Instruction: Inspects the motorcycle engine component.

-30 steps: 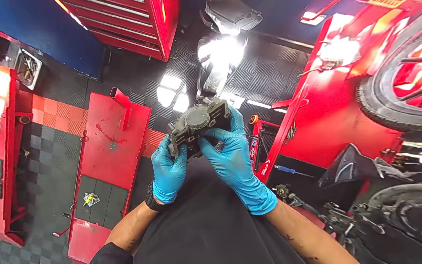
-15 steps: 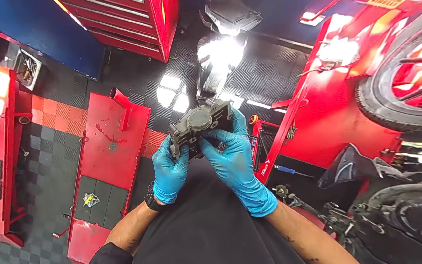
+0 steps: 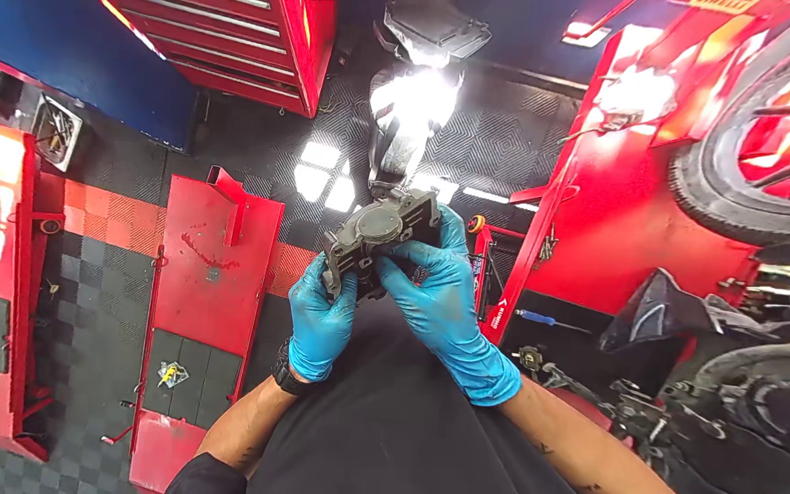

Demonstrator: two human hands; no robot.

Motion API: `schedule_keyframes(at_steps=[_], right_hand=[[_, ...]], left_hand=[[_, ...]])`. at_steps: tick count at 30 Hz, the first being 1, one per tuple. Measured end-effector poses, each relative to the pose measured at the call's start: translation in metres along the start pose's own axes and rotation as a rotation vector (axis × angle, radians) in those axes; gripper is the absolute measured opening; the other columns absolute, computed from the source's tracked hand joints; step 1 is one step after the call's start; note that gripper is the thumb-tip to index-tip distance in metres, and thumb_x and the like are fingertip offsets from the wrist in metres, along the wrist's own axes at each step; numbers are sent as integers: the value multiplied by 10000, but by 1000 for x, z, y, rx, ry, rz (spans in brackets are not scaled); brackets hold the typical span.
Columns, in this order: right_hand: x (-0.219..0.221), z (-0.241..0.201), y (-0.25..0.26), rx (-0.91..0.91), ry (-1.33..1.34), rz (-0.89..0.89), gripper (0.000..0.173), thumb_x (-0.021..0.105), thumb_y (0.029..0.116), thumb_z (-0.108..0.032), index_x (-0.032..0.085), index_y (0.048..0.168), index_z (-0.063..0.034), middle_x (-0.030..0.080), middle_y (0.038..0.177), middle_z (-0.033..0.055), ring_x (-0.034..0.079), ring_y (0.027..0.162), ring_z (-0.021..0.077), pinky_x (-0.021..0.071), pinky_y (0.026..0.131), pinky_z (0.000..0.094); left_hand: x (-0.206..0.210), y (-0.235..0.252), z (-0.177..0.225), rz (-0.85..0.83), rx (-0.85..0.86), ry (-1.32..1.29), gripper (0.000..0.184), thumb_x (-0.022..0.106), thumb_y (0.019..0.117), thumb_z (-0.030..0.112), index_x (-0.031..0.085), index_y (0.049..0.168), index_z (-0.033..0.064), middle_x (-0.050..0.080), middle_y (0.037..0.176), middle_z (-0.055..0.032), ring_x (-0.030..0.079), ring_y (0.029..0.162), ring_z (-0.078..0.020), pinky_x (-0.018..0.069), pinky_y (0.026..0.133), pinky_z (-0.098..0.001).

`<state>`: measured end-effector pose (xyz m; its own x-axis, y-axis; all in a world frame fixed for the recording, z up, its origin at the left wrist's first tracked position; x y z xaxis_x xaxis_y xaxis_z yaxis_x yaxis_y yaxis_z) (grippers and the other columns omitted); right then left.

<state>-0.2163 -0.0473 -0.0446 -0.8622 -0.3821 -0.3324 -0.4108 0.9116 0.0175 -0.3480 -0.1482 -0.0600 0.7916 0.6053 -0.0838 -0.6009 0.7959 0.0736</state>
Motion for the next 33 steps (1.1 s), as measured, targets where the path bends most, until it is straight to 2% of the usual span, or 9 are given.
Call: schedule_keyframes(at_steps=[7,15,20,23,25,27,29,30,33], right_hand=[[-2,0,0,5,-67,-56,107,745,863,-204,811,947,-192,485,1508,168,391,1455,223,374,1169,374],[-2,5,-1,21,-15,-47,90,752,869,-184,813,935,-179,494,1503,169,388,1458,229,364,1180,370],[-1,8,0,10,11,-35,85,762,866,-185,822,926,-189,503,1498,164,388,1457,234,351,1191,383],[-4,5,3,-29,25,-53,117,732,891,-162,822,965,-175,516,1494,159,401,1454,235,360,1189,387],[-17,1,7,-91,165,-17,128,707,907,-60,779,1011,-79,618,1391,171,515,1391,278,461,1145,419],[-31,3,12,-66,310,-12,225,684,916,-2,641,1137,-4,661,1301,155,603,1296,294,544,1073,439],[-37,10,20,66,323,-101,439,674,925,-38,492,1324,-14,639,1327,104,661,1189,206,587,1002,365],[-37,14,22,129,309,-165,483,663,932,-55,471,1373,-26,649,1305,75,679,1137,165,601,962,329],[-29,20,28,188,231,-288,331,637,963,-38,621,1293,-24,741,1110,34,717,990,84,613,877,263]], left_hand=[[-1,3,3,11,7,-31,266,628,872,-103,619,1133,-153,737,1037,-112,717,980,-93,608,911,-278],[-1,4,1,-8,1,14,259,632,873,-88,631,1122,-160,736,1037,-133,718,983,-97,606,907,-272],[1,5,0,-5,-9,2,262,627,869,-95,629,1123,-154,737,1030,-121,718,975,-88,607,901,-265],[-1,9,-1,-5,-57,-58,251,625,873,-106,627,1123,-135,738,1026,-102,722,970,-98,614,898,-284],[-5,16,-6,-10,-149,-160,236,620,882,-110,627,1117,-89,745,1015,-76,728,963,-114,620,900,-315],[-12,23,-12,-32,-241,-271,217,614,887,-112,639,1093,-50,750,995,-70,735,949,-140,624,898,-350],[-18,28,-15,-78,-263,-315,227,616,884,-116,652,1092,-35,756,994,-69,738,945,-147,627,893,-357],[-19,29,-15,-108,-261,-314,234,620,881,-117,658,1095,-30,758,996,-64,738,944,-143,628,891,-354],[-17,33,-14,-186,-254,-291,246,622,882,-119,658,1109,-30,759,1014,-57,737,961,-136,625,901,-347]])
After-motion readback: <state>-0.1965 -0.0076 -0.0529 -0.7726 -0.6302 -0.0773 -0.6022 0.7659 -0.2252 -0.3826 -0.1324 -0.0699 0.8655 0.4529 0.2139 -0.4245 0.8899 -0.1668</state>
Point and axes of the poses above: each hand's wrist, its own y-axis towards the middle knuckle, its own x-axis out of the palm, z = x × y, the point moved 6 cm from there along y, towards the middle knuckle
